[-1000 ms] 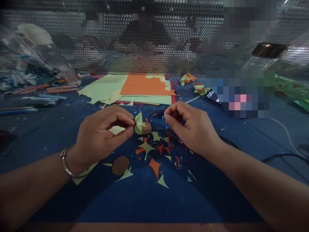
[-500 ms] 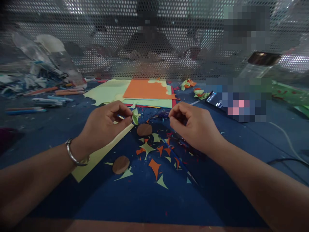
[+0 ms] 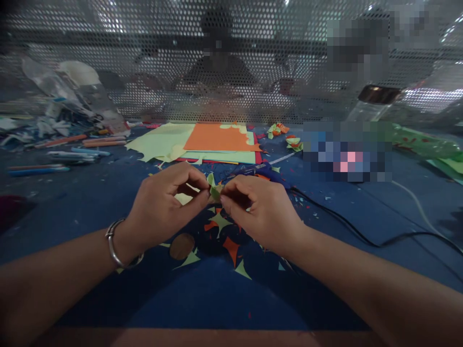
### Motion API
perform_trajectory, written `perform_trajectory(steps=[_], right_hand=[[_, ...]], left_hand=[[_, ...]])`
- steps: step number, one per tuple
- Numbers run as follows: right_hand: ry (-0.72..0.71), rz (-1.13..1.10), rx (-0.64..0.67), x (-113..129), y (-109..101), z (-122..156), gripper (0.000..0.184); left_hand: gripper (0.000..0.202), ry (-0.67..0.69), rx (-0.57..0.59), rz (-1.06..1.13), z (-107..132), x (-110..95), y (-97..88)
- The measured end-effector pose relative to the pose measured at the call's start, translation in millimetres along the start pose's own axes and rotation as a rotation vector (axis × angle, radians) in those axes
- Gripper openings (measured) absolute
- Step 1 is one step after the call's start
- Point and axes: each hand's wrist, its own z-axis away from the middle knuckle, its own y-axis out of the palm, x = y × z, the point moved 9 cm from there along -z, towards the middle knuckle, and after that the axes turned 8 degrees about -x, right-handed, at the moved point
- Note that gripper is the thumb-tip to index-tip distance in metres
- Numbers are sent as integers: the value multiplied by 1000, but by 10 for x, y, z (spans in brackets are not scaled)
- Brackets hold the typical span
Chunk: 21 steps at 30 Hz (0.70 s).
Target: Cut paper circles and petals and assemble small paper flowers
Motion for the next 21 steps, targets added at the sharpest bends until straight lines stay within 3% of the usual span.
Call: perform_trajectory(steps=[4,11,17,21], right_hand=[[-44,52,-23,17,-19,6,11],[-75,105,-29,11,-52,1,12],[-157,163,-7,60,-51,13,13],[-200,172,0,86,-38,13,13]], left_hand=[[5,-11,13,37,3,-21,0],[7,-275,-16,198,1,280,-52],[8,-305,78,273,9,329,60],[14,-291,78,301,9,311,59]])
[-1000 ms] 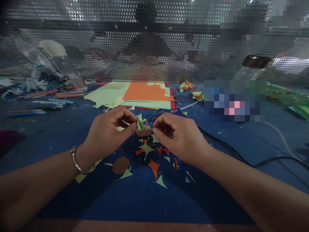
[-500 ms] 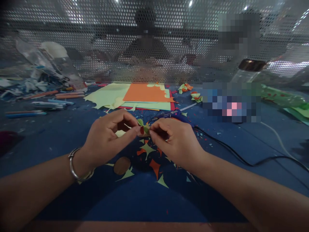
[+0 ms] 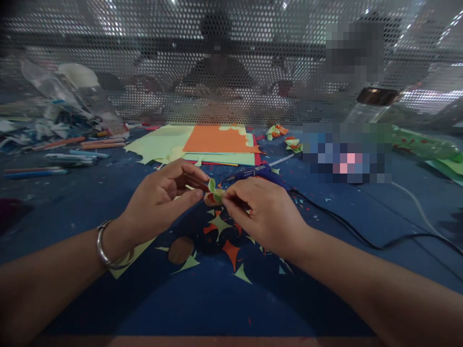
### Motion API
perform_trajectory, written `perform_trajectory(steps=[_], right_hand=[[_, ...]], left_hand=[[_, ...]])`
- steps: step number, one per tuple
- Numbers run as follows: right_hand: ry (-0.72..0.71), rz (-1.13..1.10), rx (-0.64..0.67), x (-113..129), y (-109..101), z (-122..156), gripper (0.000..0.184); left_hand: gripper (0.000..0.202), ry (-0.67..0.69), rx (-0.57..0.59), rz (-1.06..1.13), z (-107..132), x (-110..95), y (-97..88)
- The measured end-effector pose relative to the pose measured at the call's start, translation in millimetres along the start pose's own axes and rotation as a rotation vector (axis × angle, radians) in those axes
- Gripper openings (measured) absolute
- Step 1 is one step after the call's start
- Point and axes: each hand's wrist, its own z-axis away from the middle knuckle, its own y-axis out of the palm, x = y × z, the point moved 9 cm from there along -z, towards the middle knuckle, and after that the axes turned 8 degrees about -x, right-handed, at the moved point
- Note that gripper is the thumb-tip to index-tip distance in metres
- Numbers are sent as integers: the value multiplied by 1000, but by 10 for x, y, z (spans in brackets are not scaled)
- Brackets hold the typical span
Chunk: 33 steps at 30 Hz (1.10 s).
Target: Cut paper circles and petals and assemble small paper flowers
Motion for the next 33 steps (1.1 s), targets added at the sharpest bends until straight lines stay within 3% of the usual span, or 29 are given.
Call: perform_trajectory(steps=[14,18,23,33], right_hand=[[2,28,37,-7,17,-5,14],[-8,24,32,-3,15,-2,13],[-41,37,12,31,-2,0,14],[-50,28,-2,55,-18,-8,14]], left_hand=[[13,56,79,-69,26,9,68],[16,-111,-4,91,-14,145,10],[14,-392,26,348,12,322,106],[17,-468,30,508,-2,365,125]])
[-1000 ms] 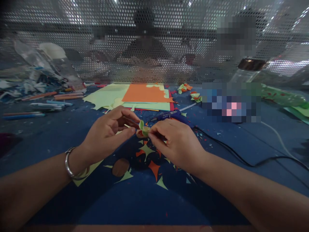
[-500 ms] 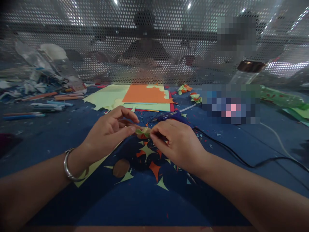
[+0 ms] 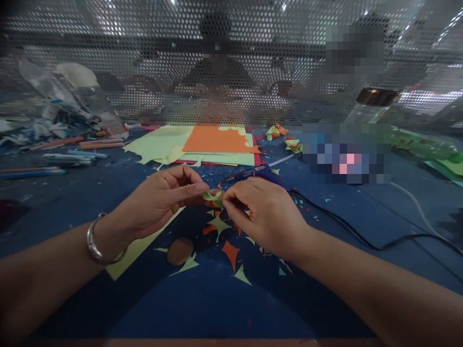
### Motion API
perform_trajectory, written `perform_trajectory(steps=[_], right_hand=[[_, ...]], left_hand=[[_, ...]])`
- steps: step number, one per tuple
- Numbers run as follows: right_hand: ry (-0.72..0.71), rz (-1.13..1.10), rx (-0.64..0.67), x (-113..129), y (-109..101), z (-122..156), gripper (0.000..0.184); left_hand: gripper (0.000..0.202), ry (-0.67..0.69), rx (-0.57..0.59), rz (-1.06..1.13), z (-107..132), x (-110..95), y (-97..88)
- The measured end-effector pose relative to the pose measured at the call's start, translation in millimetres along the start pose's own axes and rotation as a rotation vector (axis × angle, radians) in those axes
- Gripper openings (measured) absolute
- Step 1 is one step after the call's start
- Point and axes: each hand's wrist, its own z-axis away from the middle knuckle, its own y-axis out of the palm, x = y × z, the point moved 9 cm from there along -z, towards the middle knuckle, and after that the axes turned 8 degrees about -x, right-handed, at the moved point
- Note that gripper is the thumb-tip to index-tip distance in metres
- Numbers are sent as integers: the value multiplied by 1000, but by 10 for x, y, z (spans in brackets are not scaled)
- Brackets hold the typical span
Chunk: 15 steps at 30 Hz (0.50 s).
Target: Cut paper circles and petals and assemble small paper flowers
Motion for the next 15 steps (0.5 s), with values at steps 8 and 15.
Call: perform_trajectory(steps=[8,15], right_hand=[[-6,-16,4,24,14,13,11],[-28,-52,27,83,32,12,7]], left_hand=[[19,-5,20,-50,22,27,36],[17,-17,71,-15,38,72,75]])
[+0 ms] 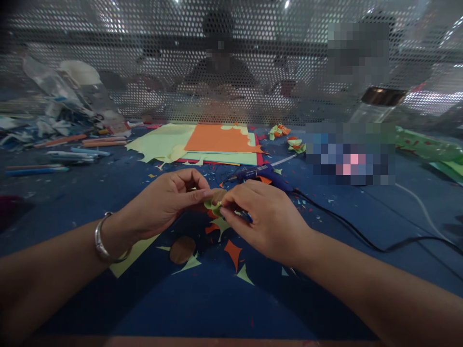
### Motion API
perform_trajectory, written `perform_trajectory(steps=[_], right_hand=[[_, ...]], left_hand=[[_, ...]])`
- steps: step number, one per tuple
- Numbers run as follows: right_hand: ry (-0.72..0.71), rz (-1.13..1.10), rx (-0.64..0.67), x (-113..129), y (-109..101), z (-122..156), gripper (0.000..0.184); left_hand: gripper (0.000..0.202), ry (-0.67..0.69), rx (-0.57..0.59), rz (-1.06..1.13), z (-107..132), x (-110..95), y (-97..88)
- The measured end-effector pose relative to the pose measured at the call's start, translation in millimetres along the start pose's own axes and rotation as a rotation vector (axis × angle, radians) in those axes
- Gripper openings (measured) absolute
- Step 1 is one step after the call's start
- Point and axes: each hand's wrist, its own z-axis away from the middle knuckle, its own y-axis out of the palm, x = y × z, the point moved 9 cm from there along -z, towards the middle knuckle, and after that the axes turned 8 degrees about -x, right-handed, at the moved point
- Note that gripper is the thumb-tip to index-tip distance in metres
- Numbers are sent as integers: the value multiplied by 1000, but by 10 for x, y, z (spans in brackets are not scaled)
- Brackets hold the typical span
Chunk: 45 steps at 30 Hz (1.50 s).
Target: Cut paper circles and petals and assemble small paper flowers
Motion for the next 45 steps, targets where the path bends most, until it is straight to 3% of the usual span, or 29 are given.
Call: perform_trajectory(steps=[4,9,14,28,33,36,41,45], right_hand=[[8,4,17,-4,18,13,5],[-61,-29,78,48,79,49,18],[-92,-61,145,81,138,76,12],[-126,-126,181,112,190,81,10],[-157,-160,139,140,155,65,10],[-136,-158,106,107,102,40,10],[-28,-174,40,-40,-15,4,10],[48,-141,-16,-138,-88,-9,9]], left_hand=[[18,-28,15,-30,0,27,16],[25,-113,52,-55,17,81,60],[17,-123,84,-34,41,81,99],[16,-131,99,-55,57,104,113],[22,-125,90,-73,45,108,90],[21,-21,19,-148,37,9,24],[10,336,-104,-343,201,-402,-19],[5,548,-42,-547,397,-600,134]])
